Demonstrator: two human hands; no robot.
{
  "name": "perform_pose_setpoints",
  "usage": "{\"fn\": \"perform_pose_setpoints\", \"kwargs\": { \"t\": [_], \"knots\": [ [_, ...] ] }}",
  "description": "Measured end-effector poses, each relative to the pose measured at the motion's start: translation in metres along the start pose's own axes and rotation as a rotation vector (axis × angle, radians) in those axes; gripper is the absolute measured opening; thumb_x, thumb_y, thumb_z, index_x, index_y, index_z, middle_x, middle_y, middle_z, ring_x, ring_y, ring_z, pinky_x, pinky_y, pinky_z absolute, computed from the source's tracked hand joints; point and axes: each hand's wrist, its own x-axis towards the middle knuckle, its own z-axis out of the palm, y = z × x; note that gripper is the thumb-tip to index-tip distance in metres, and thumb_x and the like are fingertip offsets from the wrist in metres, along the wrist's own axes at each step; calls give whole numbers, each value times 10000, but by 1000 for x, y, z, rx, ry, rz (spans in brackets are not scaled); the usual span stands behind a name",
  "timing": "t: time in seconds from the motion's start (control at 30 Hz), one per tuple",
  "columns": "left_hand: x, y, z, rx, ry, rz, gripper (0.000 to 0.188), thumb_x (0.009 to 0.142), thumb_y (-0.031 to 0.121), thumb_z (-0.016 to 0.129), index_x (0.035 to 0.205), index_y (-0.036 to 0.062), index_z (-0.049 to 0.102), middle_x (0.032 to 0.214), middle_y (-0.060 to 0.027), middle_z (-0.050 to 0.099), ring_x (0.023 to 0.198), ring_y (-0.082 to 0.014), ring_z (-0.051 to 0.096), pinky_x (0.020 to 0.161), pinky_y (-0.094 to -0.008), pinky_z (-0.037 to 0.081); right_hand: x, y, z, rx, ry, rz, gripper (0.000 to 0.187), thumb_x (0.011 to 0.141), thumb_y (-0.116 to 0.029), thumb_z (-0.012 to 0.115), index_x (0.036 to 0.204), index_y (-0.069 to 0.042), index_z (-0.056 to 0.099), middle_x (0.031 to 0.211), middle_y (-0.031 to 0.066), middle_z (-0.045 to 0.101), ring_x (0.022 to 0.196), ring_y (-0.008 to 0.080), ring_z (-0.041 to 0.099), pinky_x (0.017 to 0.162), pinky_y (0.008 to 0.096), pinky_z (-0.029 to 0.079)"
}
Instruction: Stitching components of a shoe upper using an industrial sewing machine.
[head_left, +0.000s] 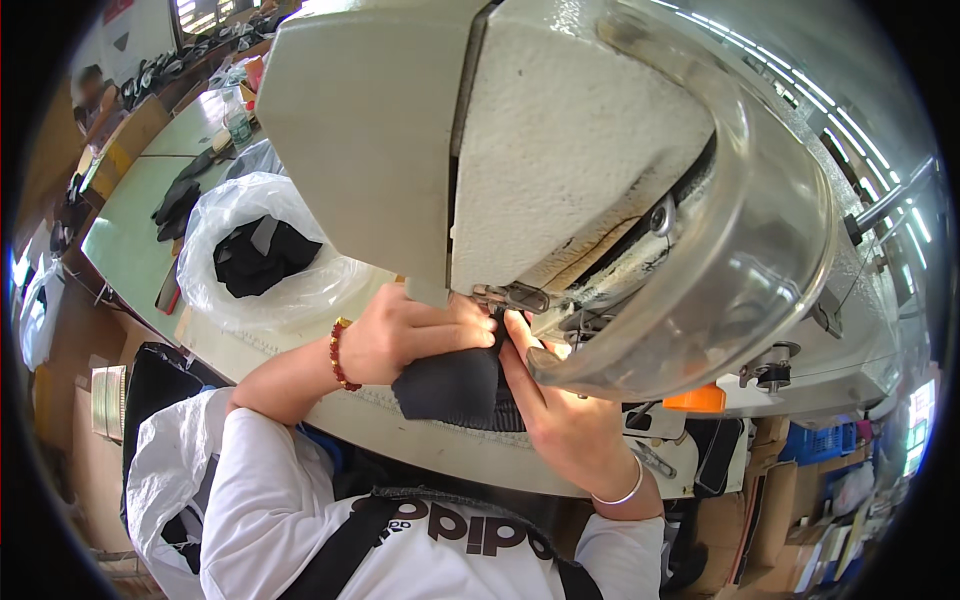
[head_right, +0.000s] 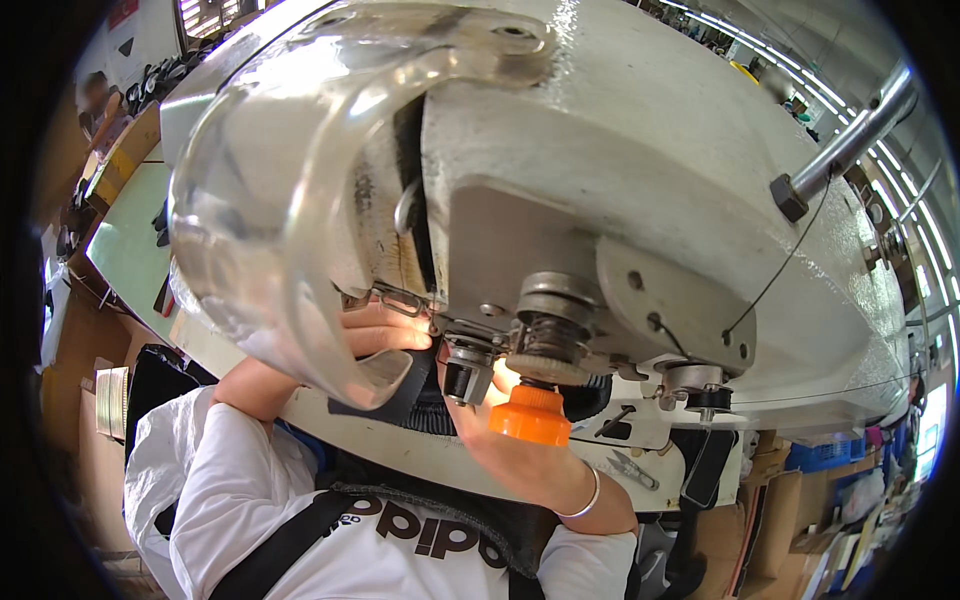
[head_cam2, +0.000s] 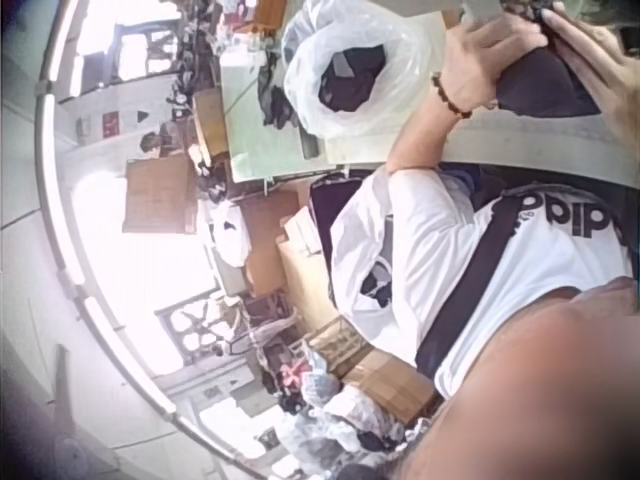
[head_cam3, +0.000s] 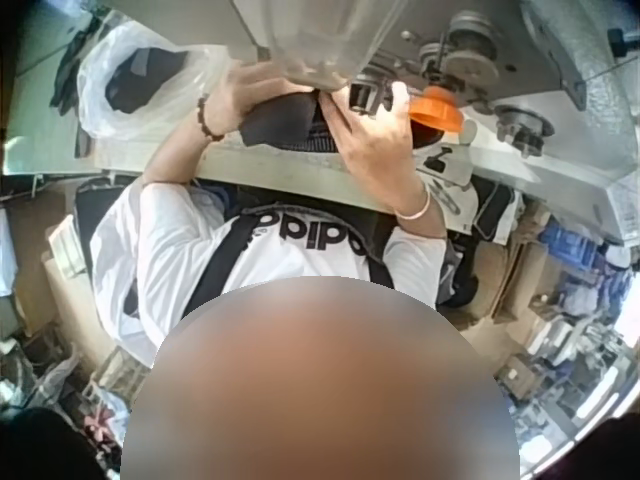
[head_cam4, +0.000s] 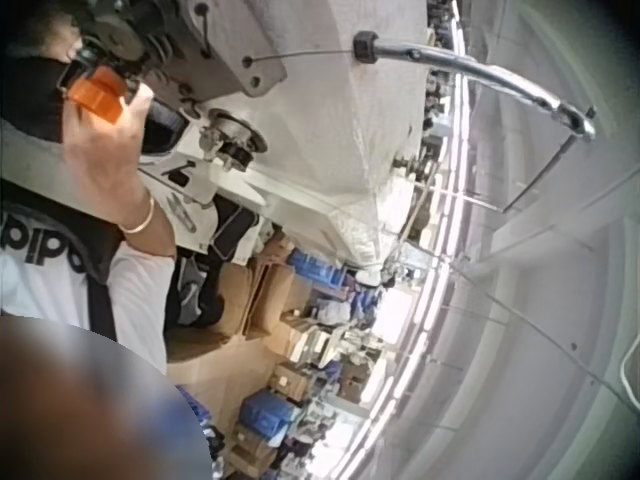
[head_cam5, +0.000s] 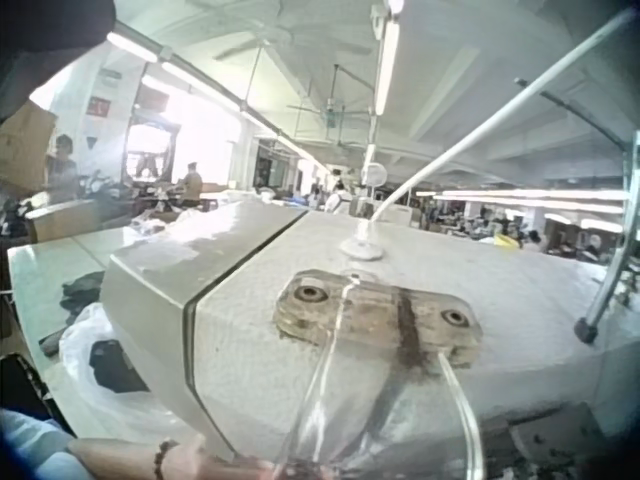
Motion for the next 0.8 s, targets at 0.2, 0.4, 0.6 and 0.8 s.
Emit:
{"fn": "perform_pose_setpoints", "kwargs": {
  "t": [0.2,0.4,0.6,0.8],
  "knots": [
    [-10,-4,10,-37,84,13,237,868,94,724,1089,18,768,1041,-127,761,967,-290,763,837,-399,611,1,1,-4,77,27,-24,313,830,-66,714,1130,4,772,1303,94,717,1167,250,711,973,379,566],
    [-13,10,13,-697,364,-655,121,988,-52,654,1076,-10,726,1067,-141,785,1019,-222,752,854,-341,604,-2,8,-2,104,20,-21,221,848,-79,711,1053,-8,755,1319,75,729,1177,250,722,965,388,582],
    [-3,5,-9,-384,58,-314,196,924,50,723,1113,-4,731,1125,-155,779,1060,-299,757,925,-415,606,-4,11,0,150,-19,6,175,845,-75,711,1016,-44,737,1315,50,740,1146,238,737,948,375,589],
    [0,7,-7,-163,-15,-67,345,809,176,771,1116,20,756,1110,-154,776,1085,-361,747,968,-462,586,-2,7,5,74,38,-11,163,837,-68,720,998,-43,732,1301,58,745,1141,227,739,919,354,600]
  ]
}}
